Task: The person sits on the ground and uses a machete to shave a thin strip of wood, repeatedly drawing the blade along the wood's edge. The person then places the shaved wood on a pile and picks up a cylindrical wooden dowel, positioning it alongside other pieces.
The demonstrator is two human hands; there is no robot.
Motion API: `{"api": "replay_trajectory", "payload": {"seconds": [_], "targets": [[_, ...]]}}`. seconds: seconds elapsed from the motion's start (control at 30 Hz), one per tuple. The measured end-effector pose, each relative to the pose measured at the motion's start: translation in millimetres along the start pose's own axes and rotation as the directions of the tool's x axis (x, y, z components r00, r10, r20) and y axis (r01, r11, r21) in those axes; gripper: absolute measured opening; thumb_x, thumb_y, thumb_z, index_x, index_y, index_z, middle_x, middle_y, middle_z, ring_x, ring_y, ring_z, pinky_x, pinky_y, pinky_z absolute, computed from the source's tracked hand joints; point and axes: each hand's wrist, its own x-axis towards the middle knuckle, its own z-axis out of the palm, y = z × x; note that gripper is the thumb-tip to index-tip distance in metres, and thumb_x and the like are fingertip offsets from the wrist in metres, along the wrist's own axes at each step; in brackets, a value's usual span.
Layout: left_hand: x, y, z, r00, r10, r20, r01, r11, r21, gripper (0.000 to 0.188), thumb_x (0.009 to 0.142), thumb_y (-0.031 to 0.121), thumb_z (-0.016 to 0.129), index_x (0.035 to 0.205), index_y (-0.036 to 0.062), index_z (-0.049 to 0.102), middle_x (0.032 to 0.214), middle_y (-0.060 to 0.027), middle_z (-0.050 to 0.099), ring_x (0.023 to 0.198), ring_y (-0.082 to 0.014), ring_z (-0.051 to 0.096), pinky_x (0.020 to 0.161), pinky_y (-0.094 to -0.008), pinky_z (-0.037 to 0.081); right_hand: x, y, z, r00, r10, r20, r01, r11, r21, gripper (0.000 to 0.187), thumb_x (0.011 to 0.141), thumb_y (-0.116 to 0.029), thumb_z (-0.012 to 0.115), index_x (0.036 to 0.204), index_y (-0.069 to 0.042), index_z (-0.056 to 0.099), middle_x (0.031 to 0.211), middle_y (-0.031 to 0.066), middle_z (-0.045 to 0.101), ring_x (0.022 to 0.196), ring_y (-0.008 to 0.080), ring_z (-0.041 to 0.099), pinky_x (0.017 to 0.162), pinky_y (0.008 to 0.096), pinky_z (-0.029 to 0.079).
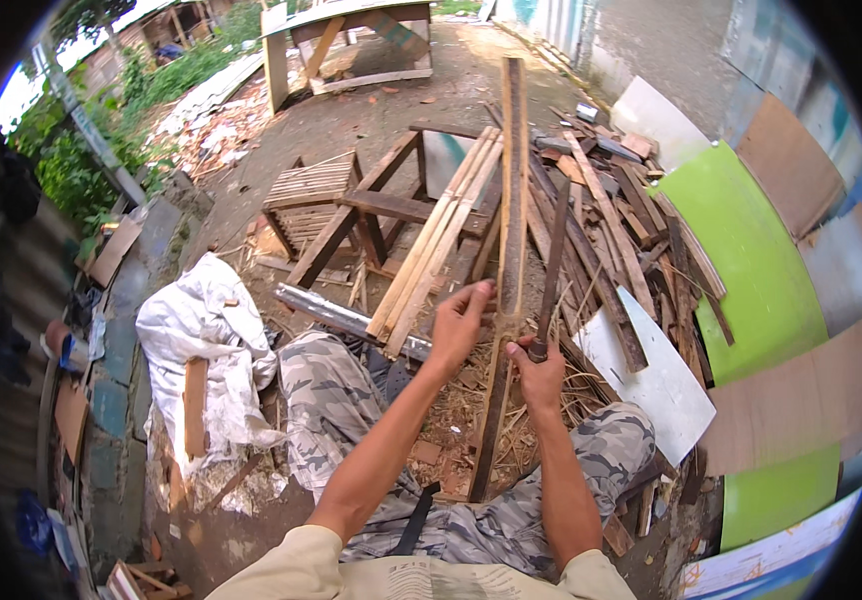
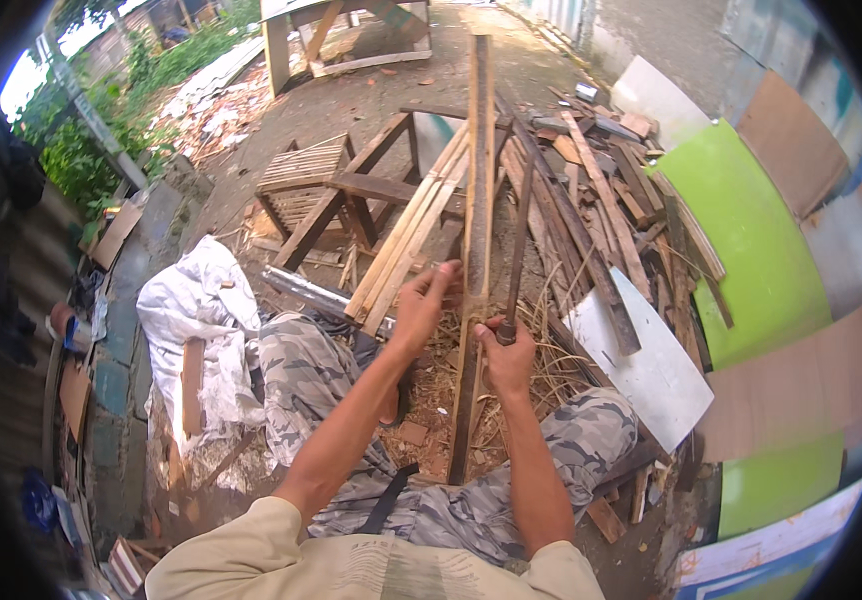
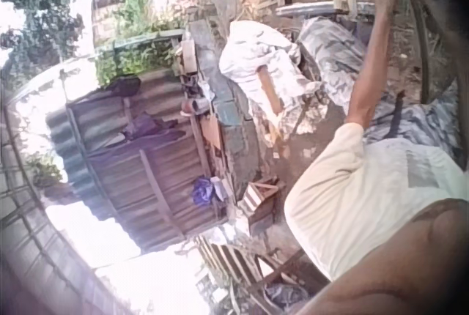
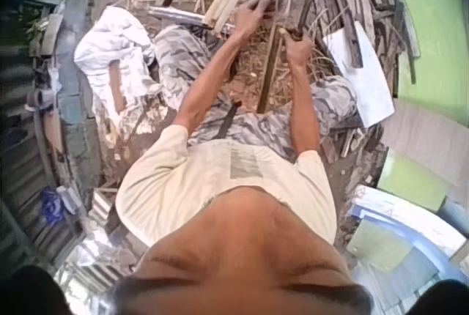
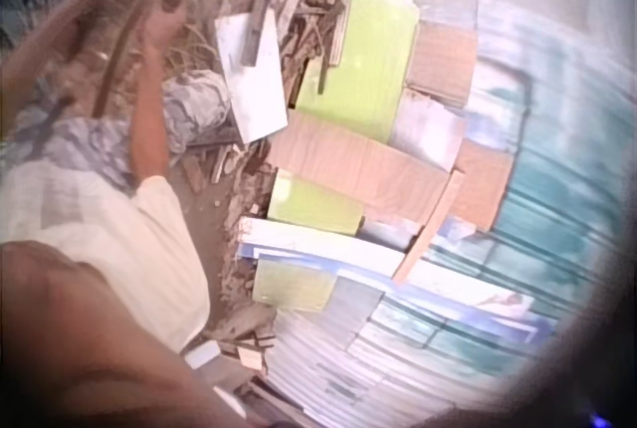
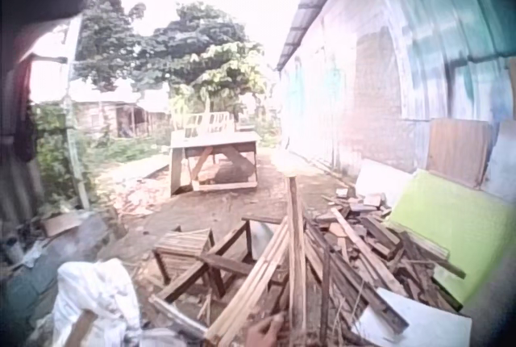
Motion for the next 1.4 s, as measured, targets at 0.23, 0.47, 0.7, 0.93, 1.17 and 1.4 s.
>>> {"api": "replay_trajectory", "payload": {"seconds": [0.23, 0.47, 0.7, 0.93, 1.17, 1.4], "targets": [[-33, -37, -34, 0.984, -0.171, -0.048, 0.172, 0.985, 0.019, 0.042, 0.1, 0.037, 0.06, 0.115, -0.0009, 0.068, 0.093, -0.001, 0.068, 0.081, -0.0069, 0.059, 0.068, -0.0237, 0.049, -2, 4, 22, 0.984, 0.143, 0.11, -0.146, 0.989, 0.021, 0.021, 0.085, -0.013, 0.079, 0.095, -0.001, 0.066, 0.08, 0.0007, 0.064, 0.071, 0.01, 0.059, 0.065, 0.0259, 0.047], [-4, -5, -49, 0.97, 0.052, -0.236, -0.066, 0.996, -0.052, 0.04, 0.097, 0.031, 0.066, 0.113, -0.0056, 0.067, 0.083, -0.0006, 0.065, 0.075, -0.0059, 0.054, 0.065, -0.0233, 0.045, -8, 6, 42, 0.965, 0.141, 0.223, -0.151, 0.988, 0.03, 0.022, 0.085, -0.015, 0.079, 0.097, 0.0, 0.066, 0.08, 0.0009, 0.064, 0.068, 0.0096, 0.057, 0.061, 0.0261, 0.046], [11, 3, -42, 0.952, 0.109, -0.285, -0.093, 0.993, 0.07, 0.028, 0.09, 0.019, 0.074, 0.103, -0.0046, 0.069, 0.084, -0.004, 0.069, 0.075, -0.0075, 0.059, 0.068, -0.0237, 0.049, -12, -2, 41, 0.967, 0.153, 0.204, -0.166, 0.985, 0.047, 0.019, 0.087, -0.017, 0.078, 0.09, -0.001, 0.067, 0.075, -0.0004, 0.063, 0.066, 0.0083, 0.058, 0.058, 0.026, 0.05], [15, 0, -9, 0.931, 0.22, -0.292, -0.159, 0.963, 0.219, 0.025, 0.089, 0.019, 0.073, 0.099, -0.0031, 0.069, 0.074, -0.0051, 0.068, 0.067, -0.0093, 0.06, 0.063, -0.0261, 0.049, -10, -5, 16, 0.987, 0.075, 0.142, -0.069, 0.997, -0.041, 0.019, 0.089, -0.016, 0.075, 0.092, 0.0, 0.065, 0.077, 0.0036, 0.066, 0.066, 0.0118, 0.063, 0.056, 0.0273, 0.054], [14, 4, 8, 0.915, 0.251, -0.316, -0.153, 0.94, 0.305, 0.023, 0.09, 0.019, 0.072, 0.095, -0.0032, 0.068, 0.075, -0.0047, 0.068, 0.065, -0.0087, 0.059, 0.062, -0.0258, 0.049, 8, -27, -29, 0.978, 0.183, -0.098, -0.181, 0.983, 0.031, 0.022, 0.093, -0.016, 0.069, 0.105, 0.003, 0.068, 0.095, 0.0118, 0.073, 0.085, 0.0172, 0.072, 0.064, 0.0287, 0.057], [16, 17, 57, 0.94, 0.286, -0.188, -0.24, 0.943, 0.232, 0.021, 0.091, 0.017, 0.071, 0.095, -0.0028, 0.067, 0.077, -0.0039, 0.068, 0.067, -0.0079, 0.059, 0.062, -0.0249, 0.049, 10, -17, -58, 0.977, 0.165, -0.135, -0.155, 0.985, 0.082, 0.041, 0.093, -0.016, 0.07, 0.128, 0.002, 0.06, 0.116, 0.0084, 0.068, 0.087, 0.0118, 0.065, 0.07, 0.0267, 0.054]]}}
